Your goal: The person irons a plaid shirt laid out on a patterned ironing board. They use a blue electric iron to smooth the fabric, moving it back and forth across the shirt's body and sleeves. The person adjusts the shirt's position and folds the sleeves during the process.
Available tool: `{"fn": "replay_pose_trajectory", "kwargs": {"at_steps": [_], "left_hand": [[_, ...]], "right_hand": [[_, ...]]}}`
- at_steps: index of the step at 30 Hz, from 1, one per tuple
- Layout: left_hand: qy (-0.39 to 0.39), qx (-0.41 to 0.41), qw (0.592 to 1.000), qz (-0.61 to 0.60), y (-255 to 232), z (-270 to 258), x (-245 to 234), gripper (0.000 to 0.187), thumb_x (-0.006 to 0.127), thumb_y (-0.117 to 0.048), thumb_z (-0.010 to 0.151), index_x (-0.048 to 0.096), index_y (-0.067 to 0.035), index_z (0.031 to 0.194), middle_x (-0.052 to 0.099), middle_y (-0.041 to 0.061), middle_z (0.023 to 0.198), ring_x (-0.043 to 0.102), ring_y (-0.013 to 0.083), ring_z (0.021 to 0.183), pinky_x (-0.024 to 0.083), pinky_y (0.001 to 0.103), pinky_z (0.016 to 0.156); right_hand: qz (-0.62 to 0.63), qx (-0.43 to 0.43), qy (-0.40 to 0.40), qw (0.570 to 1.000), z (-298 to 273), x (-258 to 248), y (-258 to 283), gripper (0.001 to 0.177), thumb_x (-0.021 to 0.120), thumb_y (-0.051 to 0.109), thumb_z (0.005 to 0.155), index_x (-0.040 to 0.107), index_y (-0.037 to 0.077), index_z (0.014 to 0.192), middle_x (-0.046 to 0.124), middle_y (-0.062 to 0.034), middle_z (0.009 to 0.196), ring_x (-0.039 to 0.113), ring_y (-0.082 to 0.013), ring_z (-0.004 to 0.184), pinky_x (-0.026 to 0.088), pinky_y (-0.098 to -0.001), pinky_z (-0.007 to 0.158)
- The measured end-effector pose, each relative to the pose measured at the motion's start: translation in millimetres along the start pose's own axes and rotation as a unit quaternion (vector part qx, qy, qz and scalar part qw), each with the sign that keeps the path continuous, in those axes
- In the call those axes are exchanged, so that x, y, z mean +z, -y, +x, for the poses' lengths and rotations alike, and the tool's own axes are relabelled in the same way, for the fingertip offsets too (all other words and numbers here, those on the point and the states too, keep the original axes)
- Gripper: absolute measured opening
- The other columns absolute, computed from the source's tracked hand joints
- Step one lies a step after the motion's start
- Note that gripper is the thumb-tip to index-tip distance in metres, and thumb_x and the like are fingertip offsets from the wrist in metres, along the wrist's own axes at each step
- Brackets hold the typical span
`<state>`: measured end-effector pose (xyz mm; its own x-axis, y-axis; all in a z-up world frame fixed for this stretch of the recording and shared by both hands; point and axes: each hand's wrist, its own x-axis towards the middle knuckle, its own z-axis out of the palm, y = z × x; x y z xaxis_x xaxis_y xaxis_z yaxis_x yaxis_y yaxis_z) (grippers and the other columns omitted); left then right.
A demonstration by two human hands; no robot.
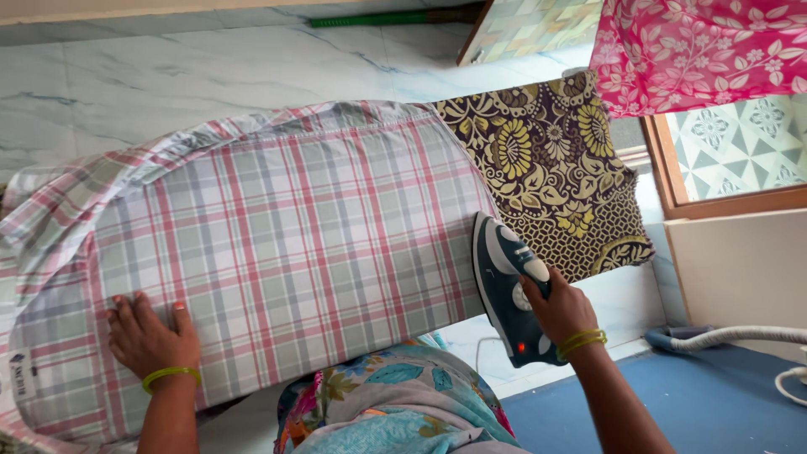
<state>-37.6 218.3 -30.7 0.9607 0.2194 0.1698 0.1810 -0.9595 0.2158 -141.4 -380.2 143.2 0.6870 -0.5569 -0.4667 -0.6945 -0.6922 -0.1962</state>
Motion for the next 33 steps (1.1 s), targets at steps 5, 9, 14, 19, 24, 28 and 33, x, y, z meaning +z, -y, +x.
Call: {"fn": "replay_pose_trajectory", "kwargs": {"at_steps": [5,9,14,19,24,28,33], "left_hand": [[0.014,-0.007,1.0,0.006,-1,1,-1,0.061,0.057,-0.041,0.108,0.049,0.001,0.152,0.038,0.021,0.172,0.029,0.042,0.159,0.022,0.062,0.123],[0.014,-0.007,1.0,0.01,-1,1,-1,0.061,0.058,-0.042,0.111,0.048,0.001,0.152,0.038,0.021,0.168,0.028,0.0418,0.161,0.023,0.061,0.125],[0.0,0.003,1.0,0.002,-3,5,-4,0.062,0.063,-0.041,0.104,0.051,-0.001,0.15,0.042,0.019,0.165,0.035,0.0405,0.157,0.027,0.06,0.125],[-0.009,-0.004,1.0,0.003,1,6,0,0.068,0.064,-0.042,0.099,0.051,-0.005,0.155,0.042,0.018,0.168,0.034,0.0399,0.154,0.027,0.059,0.122],[0.049,-0.033,0.998,-0.006,3,11,2,0.077,0.047,-0.055,0.102,0.035,-0.01,0.162,0.023,0.014,0.173,0.018,0.036,0.158,0.014,0.057,0.124],[0.087,-0.045,0.995,0.011,2,13,3,0.083,0.041,-0.062,0.099,0.026,-0.012,0.165,0.014,0.011,0.174,0.011,0.0339,0.16,0.009,0.057,0.125],[0.11,-0.044,0.993,0.017,6,18,6,0.086,0.037,-0.065,0.098,0.021,-0.012,0.164,0.008,0.011,0.174,0.006,0.0335,0.158,0.007,0.056,0.124]], "right_hand": [[0.002,0.005,-0.023,1.0,30,0,10,0.057,0.057,0.061,0.094,0.07,0.013,0.122,0.076,-0.0176,0.088,0.076,-0.0356,0.083,0.058,-0.0478,0.076],[0.007,0.044,0.01,0.999,87,-20,47,0.058,0.056,0.064,0.096,0.07,0.013,0.121,0.076,-0.0159,0.091,0.076,-0.0315,0.085,0.059,-0.045,0.074],[0.096,-0.056,-0.065,0.992,167,-45,67,0.054,0.075,0.058,0.085,0.074,0.009,0.109,0.077,-0.0113,0.078,0.074,-0.0214,0.071,0.057,-0.0398,0.074],[0.126,-0.075,-0.028,0.989,204,-41,40,0.047,0.086,0.041,0.083,0.072,-0.001,0.1,0.074,-0.0124,0.077,0.07,-0.0214,0.066,0.055,-0.0394,0.063],[0.225,-0.042,-0.015,0.973,191,-56,-16,0.037,0.086,0.029,0.086,0.071,-0.004,0.093,0.071,-0.014,0.075,0.064,-0.0204,0.06,0.05,-0.0378,0.054],[0.18,-0.08,-0.141,0.97,189,-74,-39,0.036,0.089,0.025,0.09,0.07,-0.006,0.093,0.071,-0.0141,0.077,0.065,-0.0196,0.065,0.049,-0.0348,0.058],[0.519,-0.294,-0.261,0.759,222,-67,-36,0.044,0.087,0.003,0.089,0.068,0.001,0.129,0.075,-0.0071,0.117,0.073,-0.0167,0.103,0.061,-0.0276,0.093]]}}
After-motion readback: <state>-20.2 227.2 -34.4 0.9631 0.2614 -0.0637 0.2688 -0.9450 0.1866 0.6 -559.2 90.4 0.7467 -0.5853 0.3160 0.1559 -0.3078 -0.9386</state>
